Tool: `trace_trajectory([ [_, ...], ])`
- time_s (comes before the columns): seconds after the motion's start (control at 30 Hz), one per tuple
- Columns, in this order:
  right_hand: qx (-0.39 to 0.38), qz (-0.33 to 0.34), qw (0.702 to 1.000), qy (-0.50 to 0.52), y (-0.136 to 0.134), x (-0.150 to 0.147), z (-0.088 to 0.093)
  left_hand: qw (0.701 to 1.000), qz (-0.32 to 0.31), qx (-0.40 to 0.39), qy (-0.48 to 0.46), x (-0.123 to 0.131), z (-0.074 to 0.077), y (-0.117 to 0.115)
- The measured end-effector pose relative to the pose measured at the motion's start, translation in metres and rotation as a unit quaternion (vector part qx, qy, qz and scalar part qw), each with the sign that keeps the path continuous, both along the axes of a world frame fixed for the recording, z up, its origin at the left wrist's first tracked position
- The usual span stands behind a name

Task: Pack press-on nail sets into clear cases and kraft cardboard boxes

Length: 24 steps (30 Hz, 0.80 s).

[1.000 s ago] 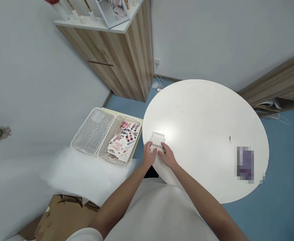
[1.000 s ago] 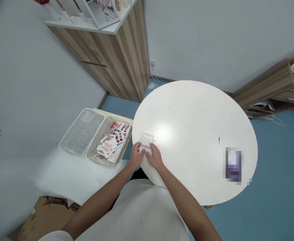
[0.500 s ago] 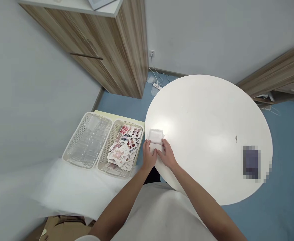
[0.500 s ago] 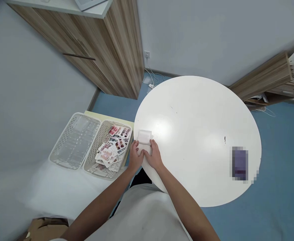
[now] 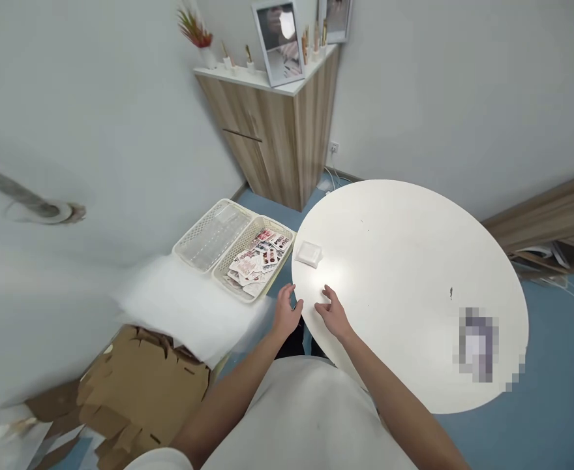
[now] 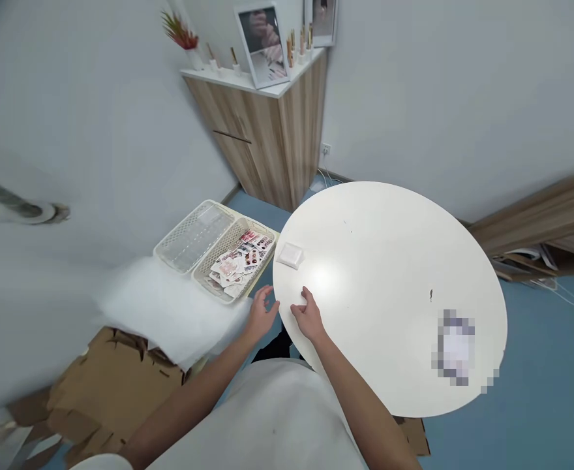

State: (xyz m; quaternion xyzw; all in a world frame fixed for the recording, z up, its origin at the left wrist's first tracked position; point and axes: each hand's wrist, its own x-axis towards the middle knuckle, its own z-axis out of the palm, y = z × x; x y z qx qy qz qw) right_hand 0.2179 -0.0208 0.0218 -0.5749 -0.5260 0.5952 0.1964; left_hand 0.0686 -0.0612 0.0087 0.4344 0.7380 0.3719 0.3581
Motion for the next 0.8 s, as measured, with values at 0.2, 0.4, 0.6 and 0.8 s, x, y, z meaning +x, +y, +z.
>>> trace_trajectory([
  [0.2, 0.007, 0.054, 0.998, 0.010, -0.029, 0.012, -0.008, 1.000, 0.020, -0.022, 0.003, 0.007, 0.018, -0.056],
  [0.4, 0.016, 0.178, 0.983, 0.049, -0.059, -0.005, -0.016, 0.996, 0.083, -0.040, 0.008, -0.005, 0.031, -0.112],
  [0.6, 0.043, 0.298, 0.952, 0.050, -0.076, -0.039, -0.018, 0.992, 0.125, -0.017, 0.023, -0.036, 0.031, -0.168],
  [0.8, 0.072, 0.369, 0.926, 0.038, -0.097, -0.097, -0.012, 0.984, 0.172, -0.008, 0.041, -0.078, 0.035, -0.238],
])
